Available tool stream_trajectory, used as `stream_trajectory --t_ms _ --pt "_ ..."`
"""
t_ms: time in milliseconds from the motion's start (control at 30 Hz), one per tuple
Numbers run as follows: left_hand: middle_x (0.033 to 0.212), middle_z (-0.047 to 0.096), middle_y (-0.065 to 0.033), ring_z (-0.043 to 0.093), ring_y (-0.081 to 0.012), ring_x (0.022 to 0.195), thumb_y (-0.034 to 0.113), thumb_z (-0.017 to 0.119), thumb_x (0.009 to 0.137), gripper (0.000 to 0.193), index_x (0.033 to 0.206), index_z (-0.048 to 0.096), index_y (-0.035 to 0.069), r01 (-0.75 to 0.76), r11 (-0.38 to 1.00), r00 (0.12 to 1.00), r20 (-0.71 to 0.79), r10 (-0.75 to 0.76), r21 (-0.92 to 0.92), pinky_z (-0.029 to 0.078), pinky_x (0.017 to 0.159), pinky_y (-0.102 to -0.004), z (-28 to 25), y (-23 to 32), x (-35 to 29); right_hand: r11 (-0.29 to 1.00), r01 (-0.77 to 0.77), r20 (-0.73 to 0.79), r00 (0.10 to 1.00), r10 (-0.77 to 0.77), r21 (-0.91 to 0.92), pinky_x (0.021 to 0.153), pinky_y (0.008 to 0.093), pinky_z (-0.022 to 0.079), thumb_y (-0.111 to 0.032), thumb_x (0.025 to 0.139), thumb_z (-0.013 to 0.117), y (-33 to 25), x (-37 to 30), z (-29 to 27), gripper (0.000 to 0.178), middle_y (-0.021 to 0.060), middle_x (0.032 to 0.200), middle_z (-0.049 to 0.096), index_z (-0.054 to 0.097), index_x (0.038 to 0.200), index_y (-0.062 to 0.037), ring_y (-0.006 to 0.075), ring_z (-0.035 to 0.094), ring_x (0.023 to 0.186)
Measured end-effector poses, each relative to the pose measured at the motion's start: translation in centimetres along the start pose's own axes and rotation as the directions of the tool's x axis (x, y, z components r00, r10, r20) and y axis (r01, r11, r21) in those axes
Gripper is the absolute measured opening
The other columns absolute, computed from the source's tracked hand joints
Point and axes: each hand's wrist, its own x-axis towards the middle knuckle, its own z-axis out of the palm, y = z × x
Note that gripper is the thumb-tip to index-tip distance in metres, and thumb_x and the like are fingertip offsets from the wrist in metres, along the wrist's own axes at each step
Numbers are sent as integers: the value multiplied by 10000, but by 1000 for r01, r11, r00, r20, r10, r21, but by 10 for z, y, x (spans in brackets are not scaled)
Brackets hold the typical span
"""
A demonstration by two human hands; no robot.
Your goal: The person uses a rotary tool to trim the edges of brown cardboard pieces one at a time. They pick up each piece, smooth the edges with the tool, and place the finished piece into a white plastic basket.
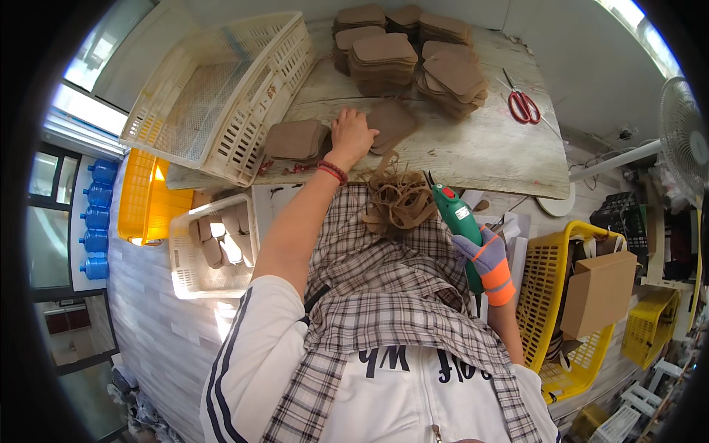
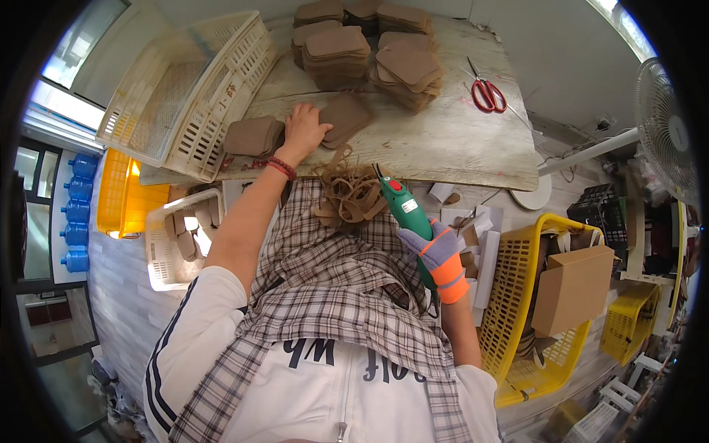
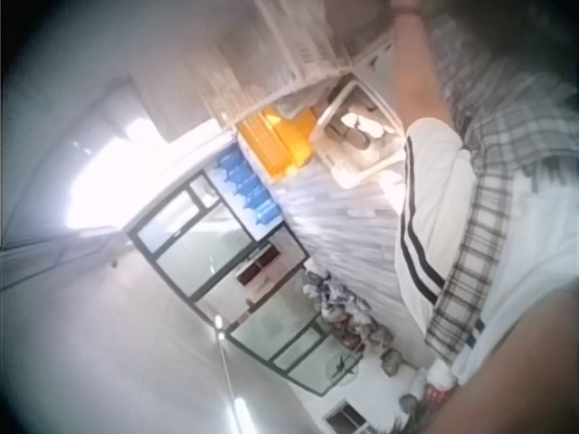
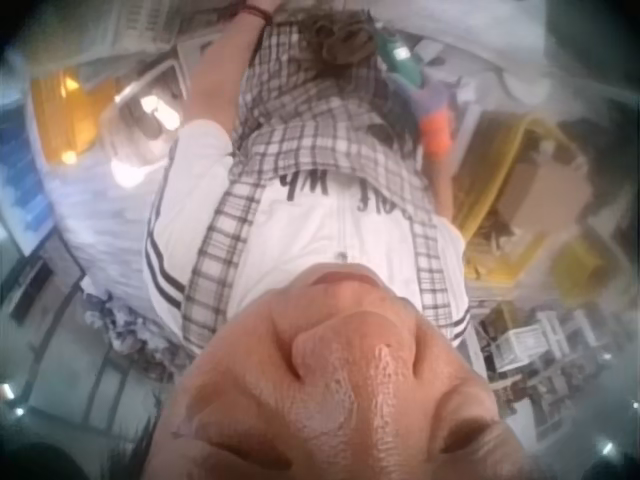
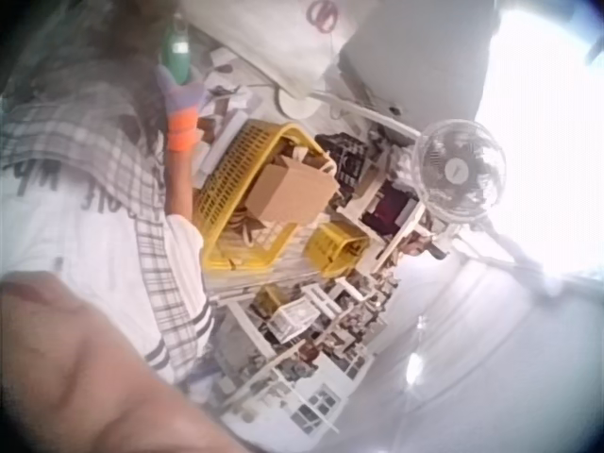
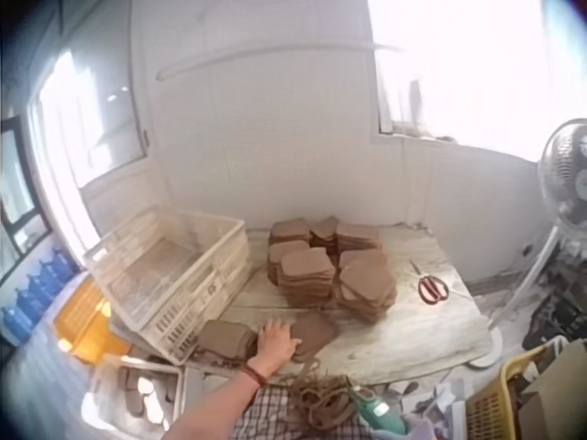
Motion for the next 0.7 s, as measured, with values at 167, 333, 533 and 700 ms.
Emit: stream_trajectory --t_ms 167,333,533,700 --pt "1144 526 -161 401 -331 1160 272 753 722 467 1028 587 -40 108 990 994 25 -106 -93 351 950 -466 -39 30 -3 1000 -17 -8 1000 17 -5 454 223 434 -219 774 744 3 1 -1 361 42 665 619 570 979 22 87 559 507" --pt "1116 557 -142 472 -262 1126 143 730 744 422 1076 535 -30 336 674 940 280 -195 -657 435 872 -399 -39 29 -2 999 -27 -5 1000 27 43 455 221 434 -217 772 747 -7 1 1 374 36 669 619 563 996 21 82 555 511" --pt "1207 525 -100 494 -228 1131 -3 628 823 443 1220 435 25 185 -408 938 285 -197 -894 425 942 -354 -39 68 -33 997 56 -83 995 -51 48 450 222 437 -215 768 748 -8 7 3 383 42 701 621 559 1000 25 85 561 533" --pt "1247 483 -86 467 -259 1150 -12 576 864 457 1277 401 72 38 -798 907 356 -225 -602 410 979 -421 -36 106 -49 994 56 -116 992 -45 96 462 215 442 -200 775 736 -28 3 7 416 41 724 606 550 1069 29 86 556 548"
